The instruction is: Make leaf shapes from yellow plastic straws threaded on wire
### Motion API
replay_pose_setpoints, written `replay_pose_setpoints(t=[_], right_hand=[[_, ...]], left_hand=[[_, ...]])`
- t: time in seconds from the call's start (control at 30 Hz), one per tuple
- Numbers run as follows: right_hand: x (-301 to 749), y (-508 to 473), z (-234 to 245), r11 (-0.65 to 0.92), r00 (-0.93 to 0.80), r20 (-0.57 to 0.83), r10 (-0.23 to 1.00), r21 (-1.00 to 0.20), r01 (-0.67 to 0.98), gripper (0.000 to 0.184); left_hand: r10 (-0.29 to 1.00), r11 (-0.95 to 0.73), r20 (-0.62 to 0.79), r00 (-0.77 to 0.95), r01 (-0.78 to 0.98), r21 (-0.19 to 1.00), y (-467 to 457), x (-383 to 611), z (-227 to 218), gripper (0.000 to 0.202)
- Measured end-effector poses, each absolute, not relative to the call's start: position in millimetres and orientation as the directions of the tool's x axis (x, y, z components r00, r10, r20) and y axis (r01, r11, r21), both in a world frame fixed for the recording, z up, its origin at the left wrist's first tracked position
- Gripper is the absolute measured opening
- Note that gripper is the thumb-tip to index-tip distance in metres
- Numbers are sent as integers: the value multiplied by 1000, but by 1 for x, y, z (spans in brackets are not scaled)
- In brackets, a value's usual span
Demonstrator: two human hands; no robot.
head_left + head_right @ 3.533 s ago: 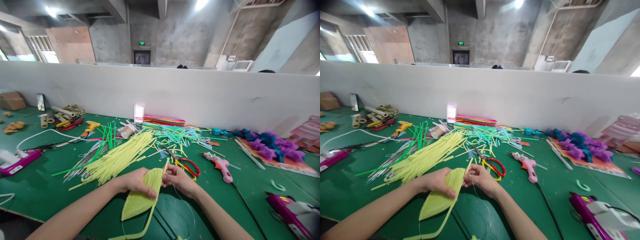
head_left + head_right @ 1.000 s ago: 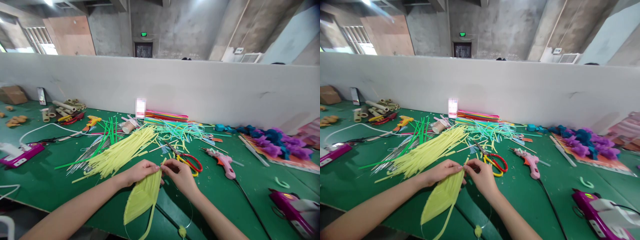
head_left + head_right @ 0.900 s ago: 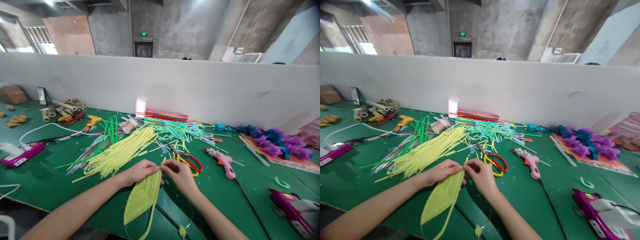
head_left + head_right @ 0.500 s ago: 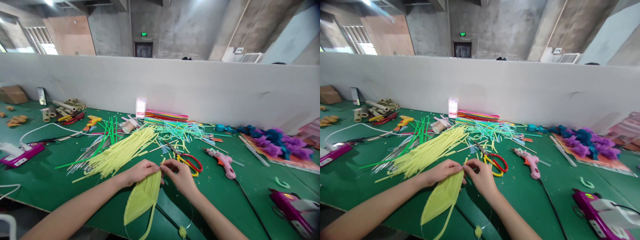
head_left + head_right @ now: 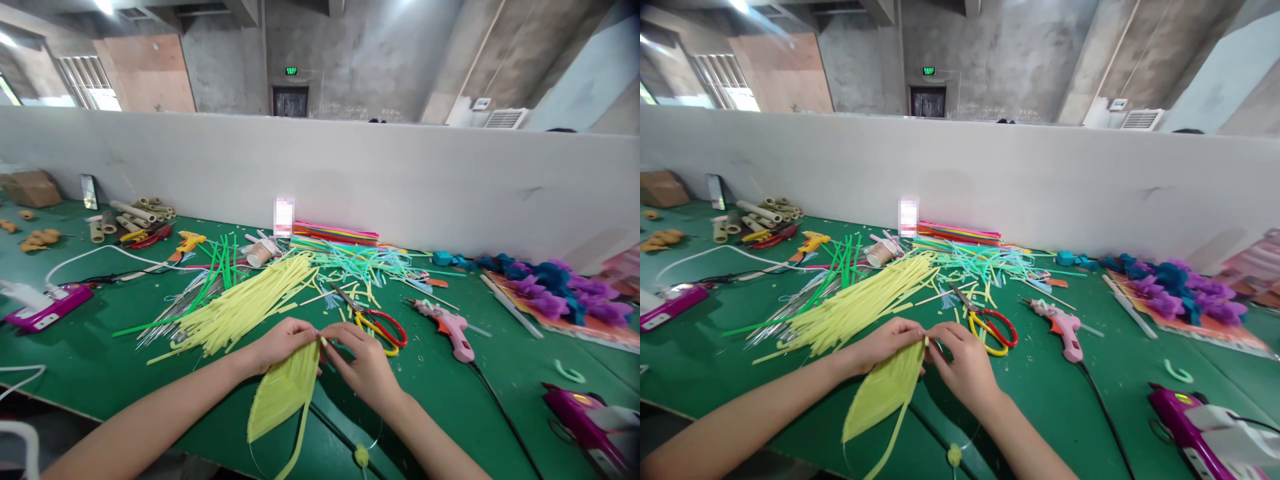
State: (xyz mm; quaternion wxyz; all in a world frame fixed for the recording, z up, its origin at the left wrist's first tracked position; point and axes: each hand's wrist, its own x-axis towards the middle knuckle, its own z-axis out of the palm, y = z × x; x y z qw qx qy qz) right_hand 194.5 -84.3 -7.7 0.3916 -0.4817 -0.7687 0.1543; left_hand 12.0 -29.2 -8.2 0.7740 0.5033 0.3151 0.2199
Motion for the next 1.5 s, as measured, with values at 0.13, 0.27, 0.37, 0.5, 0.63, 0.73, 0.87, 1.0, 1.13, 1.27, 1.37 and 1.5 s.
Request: replay_pose_setpoints(t=[0.13,0.27,0.37,0.5,0.63,0.73,0.87,1.0,1.13,1.27,1.37,1.5], right_hand=[[195,-84,-13,545,-281,497,821,-533,648,22],[193,-85,-13,562,-290,505,813,-547,620,22],[191,-83,-11,442,-178,414,893,-722,532,18],[194,-76,-10,146,15,155,988,-956,256,30],[195,-72,-10,-50,-38,-55,998,-990,129,40],[193,-73,-10,-111,-101,-125,987,-985,130,41],[191,-75,-11,-144,-140,-157,978,-985,94,41],[192,-74,-13,-181,-154,-187,970,-982,49,38],[192,-74,-15,-199,-155,-197,968,-980,3,37],[189,-74,-12,-195,-152,-184,971,-979,-55,35],[186,-74,-10,-181,-119,-171,978,-980,-80,34],[191,-71,-8,-166,-61,-157,986,-966,-198,31]], left_hand=[[667,376,-251,702,-26,926,-27,11,-10,40],[668,379,-255,699,-25,925,-25,10,-12,38],[641,386,-247,727,-27,922,-25,9,-11,37],[617,403,-278,736,8,915,-28,9,-9,39],[621,319,-254,741,57,946,-29,10,-8,43],[700,-21,-109,706,173,985,-27,10,-9,45],[751,-366,71,657,324,872,-27,10,-10,47],[747,-398,82,660,345,850,-27,10,-12,45],[748,-394,83,658,340,854,-26,11,-15,44],[748,-377,80,659,322,869,-26,11,-14,44],[742,-359,78,666,297,885,-27,10,-9,44],[751,-336,123,649,215,917,-22,6,-3,39]])
